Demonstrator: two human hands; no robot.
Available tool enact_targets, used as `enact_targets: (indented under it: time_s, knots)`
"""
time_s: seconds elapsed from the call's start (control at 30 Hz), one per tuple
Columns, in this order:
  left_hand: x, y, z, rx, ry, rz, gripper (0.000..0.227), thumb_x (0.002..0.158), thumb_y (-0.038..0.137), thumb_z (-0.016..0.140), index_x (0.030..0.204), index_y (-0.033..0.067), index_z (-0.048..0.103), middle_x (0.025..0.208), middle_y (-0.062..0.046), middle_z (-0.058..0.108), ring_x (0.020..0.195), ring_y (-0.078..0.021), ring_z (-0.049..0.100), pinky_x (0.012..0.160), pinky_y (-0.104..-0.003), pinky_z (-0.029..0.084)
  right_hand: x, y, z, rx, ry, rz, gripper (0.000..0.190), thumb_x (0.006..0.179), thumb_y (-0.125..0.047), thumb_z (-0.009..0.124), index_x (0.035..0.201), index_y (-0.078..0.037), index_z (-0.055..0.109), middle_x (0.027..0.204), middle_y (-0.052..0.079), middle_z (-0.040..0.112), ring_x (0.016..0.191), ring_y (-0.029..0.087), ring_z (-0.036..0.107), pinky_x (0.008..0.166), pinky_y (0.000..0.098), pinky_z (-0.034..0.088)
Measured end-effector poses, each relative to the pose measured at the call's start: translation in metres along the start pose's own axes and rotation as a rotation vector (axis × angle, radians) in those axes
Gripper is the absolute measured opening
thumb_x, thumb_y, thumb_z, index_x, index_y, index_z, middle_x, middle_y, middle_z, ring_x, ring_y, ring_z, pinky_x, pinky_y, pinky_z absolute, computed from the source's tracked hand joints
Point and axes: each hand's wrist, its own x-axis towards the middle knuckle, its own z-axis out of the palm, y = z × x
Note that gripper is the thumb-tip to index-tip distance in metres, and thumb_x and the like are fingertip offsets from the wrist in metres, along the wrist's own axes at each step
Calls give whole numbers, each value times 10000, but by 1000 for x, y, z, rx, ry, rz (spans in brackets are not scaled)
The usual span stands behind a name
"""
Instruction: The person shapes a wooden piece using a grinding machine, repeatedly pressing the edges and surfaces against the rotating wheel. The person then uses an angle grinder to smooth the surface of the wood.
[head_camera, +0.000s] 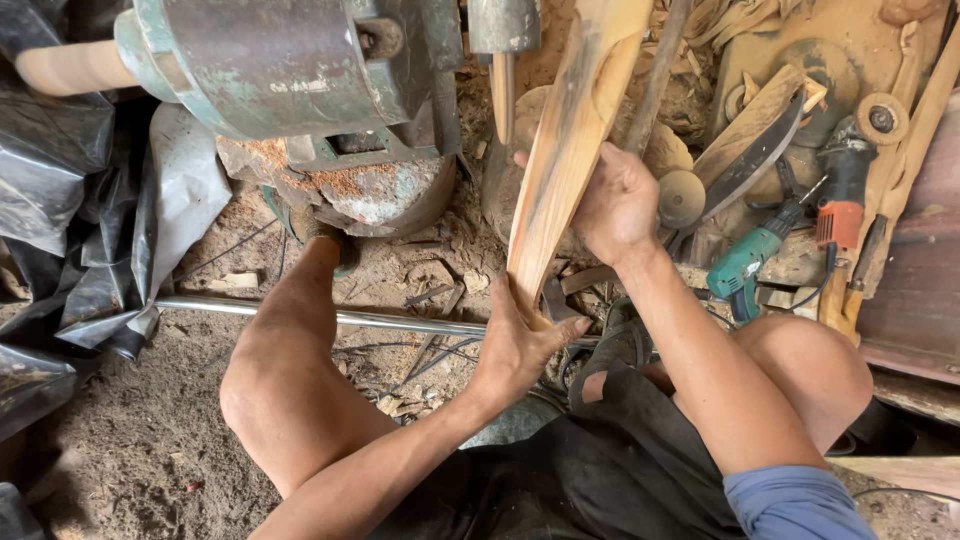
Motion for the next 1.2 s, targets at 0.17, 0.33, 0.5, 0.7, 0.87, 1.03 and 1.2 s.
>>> enact_targets:
  time_s: [0.17,0.33,0.5,0.7,0.87,1.03,1.2]
  knots:
    - [-1,10,1,-20,27,158,1148,813,352,841,1498,-180,89,1320,-377,486,1069,-342,623,933,-449,608,-3,-7,-4,103,14,-17,690,970,-379,449,1531,22,446,1485,184,571,1425,448,518,1183,573,449]
    - [4,12,5,-39,22,69,1248,759,333,831,1510,-160,-35,1394,-383,361,970,-335,700,919,-433,623,1,-8,-9,117,-42,-66,673,1020,-385,462,1527,58,452,1467,202,563,1452,468,523,1217,584,446]
    - [6,15,6,77,106,313,1181,869,272,901,1533,-211,52,1351,-403,444,1157,-337,585,969,-435,594,6,-9,-9,89,-30,-82,708,980,-402,486,1542,26,444,1465,200,575,1427,448,539,1226,555,449]
    - [18,34,-4,-61,10,3,964,810,192,847,1469,-169,243,997,-226,529,792,-222,604,641,-340,621,25,-4,-10,-64,56,-73,719,981,-483,490,1542,-35,444,1405,202,595,1300,413,618,1146,616,467]
    - [36,49,-13,-402,-78,-136,1064,704,83,813,1489,-53,108,945,-201,619,773,-225,673,643,-301,634,59,5,-15,-267,171,-104,761,965,-519,589,1579,-116,386,1473,107,529,1397,316,499,1170,585,435]
    - [66,56,-28,-603,-138,-112,663,770,53,763,1282,-12,347,914,-113,585,778,-182,656,547,-262,582,94,11,-30,-245,31,-198,564,1091,-389,535,1547,-65,462,1505,113,566,1456,279,490,1265,513,394]
    - [99,61,-35,-780,-164,-75,544,804,41,742,1195,-2,366,866,-73,568,629,-144,584,454,-230,502,124,16,-45,-145,24,-243,398,1128,-178,497,1505,-54,516,1489,90,586,1409,228,525,1250,442,395]
